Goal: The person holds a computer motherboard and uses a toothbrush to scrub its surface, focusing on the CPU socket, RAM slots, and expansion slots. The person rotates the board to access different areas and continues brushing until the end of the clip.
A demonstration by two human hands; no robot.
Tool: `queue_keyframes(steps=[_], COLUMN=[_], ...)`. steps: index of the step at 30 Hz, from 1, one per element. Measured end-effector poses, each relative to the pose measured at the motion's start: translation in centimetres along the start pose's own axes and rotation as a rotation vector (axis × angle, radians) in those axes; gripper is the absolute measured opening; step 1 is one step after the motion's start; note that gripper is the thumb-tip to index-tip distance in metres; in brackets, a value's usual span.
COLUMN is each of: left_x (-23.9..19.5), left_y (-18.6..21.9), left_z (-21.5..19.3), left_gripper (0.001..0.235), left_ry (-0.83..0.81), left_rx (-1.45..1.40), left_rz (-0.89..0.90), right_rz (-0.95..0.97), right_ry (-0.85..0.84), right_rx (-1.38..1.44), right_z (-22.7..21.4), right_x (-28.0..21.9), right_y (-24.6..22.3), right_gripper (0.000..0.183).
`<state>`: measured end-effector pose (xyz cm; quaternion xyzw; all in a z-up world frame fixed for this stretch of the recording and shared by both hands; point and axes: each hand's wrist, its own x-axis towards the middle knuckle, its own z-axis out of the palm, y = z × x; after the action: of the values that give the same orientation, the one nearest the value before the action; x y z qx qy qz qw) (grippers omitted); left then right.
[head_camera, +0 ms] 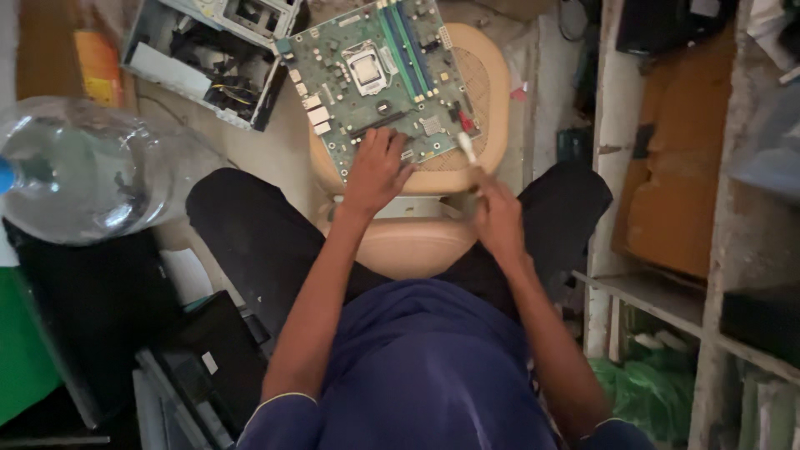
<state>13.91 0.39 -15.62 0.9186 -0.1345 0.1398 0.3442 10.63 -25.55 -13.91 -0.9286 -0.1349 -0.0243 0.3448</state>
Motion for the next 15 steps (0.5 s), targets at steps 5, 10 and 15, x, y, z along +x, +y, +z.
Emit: queue_keyframes(steps=[5,10,15], left_x=[-0.08,-0.37,0.03], left_y=[0.15,0.11,-0.01], left_z=[-0.01,-0.09,-0.07], left_gripper=[0.051,0.051,0.049], left_ry=[-0.014,-0.017,-0.007], left_rx=[0.001,0.012,0.000], left_rz=[-0.007,-0.008,0.004], right_rz=[0.016,0.043,0.025], right_ry=[-0.078,-0.043,-0.038], right_rx=[-0.051,-0.031,-0.044], right_z=[0.00,-0.06,0.06], right_x=[0.07,0.29,0.81], right_y=[-0.40,-0.74,-0.75], right_gripper=[0.051,0.050,0.049])
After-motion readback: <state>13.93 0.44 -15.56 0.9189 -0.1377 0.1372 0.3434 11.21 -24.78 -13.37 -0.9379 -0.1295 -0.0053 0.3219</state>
